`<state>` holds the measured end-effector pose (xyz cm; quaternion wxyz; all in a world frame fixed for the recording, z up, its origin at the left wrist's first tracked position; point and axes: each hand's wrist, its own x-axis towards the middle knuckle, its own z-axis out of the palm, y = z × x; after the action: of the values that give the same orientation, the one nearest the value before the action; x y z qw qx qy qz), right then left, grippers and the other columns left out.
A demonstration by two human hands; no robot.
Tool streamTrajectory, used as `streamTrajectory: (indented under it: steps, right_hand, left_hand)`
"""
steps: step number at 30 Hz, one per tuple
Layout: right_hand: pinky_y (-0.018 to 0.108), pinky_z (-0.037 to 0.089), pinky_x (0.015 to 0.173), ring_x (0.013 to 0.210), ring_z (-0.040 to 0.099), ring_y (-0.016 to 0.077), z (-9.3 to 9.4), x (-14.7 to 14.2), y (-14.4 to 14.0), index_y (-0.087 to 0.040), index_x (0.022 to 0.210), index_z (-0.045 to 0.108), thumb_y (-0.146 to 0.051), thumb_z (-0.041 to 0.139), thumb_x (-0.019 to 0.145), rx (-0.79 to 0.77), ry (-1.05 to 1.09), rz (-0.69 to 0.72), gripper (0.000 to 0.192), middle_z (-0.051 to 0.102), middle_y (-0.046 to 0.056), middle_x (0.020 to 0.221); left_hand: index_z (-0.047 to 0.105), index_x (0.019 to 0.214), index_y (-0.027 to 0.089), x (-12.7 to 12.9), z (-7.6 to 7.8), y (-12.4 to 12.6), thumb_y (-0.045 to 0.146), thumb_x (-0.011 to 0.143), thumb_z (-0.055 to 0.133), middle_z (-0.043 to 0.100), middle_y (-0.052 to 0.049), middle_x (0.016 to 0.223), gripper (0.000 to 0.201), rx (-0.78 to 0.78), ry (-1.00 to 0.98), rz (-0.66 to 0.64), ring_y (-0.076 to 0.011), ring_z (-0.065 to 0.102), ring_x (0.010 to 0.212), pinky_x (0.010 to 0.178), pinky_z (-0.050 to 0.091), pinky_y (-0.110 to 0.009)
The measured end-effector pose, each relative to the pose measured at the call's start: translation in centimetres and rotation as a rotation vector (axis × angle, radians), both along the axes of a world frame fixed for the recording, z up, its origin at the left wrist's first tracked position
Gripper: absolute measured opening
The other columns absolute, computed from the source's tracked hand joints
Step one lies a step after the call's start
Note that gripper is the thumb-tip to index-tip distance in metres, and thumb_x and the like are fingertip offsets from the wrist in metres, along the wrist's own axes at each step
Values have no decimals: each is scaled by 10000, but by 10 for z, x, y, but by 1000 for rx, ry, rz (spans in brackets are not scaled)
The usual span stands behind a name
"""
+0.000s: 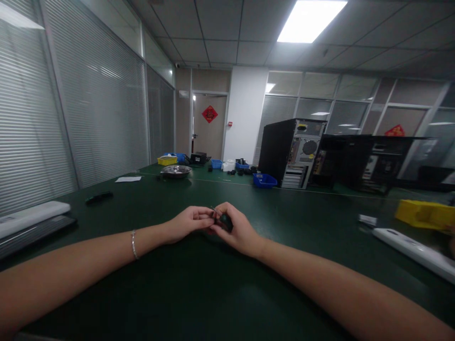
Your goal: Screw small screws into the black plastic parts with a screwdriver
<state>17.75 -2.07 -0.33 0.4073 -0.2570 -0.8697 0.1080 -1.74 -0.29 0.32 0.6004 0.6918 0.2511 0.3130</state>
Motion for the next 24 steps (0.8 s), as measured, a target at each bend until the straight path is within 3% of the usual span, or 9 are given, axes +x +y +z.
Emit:
streamTrajectory:
  steps: [10,16,20,24]
  right_hand:
    - [292,437,713,812,525,169,3,0,-4,-224,977,461,-169,576,785,7,-106,-32,230,534,43,976]
    - [313,449,744,919,515,192,4,-2,-5,-230,971,455,-158,555,797,41,-106,-60,213,483,69,1076]
    - [312,454,745,910,514,192,4,0,-2,-229,968,448,-163,555,803,35,-82,-95,208,473,69,1067]
    - [307,456,721,829,517,179,4,2,2,-230,968,448,-160,560,800,10,-85,-96,214,496,50,1004]
  left_hand:
    - [623,986,114,0,5,-2,254,732,670,665,-92,956,295,35,34,42,-197,614,870,811,461,-343]
    - [634,966,114,-1,9,0,274,741,651,662,-92,971,276,103,44,113,-221,606,900,839,445,-363]
    - [610,1021,115,-21,1,41,326,777,604,657,-109,968,322,146,-72,352,-212,609,889,813,456,-342]
    - [610,969,103,-75,-5,96,298,781,580,663,-90,896,272,189,-130,740,-180,615,799,754,467,-302]
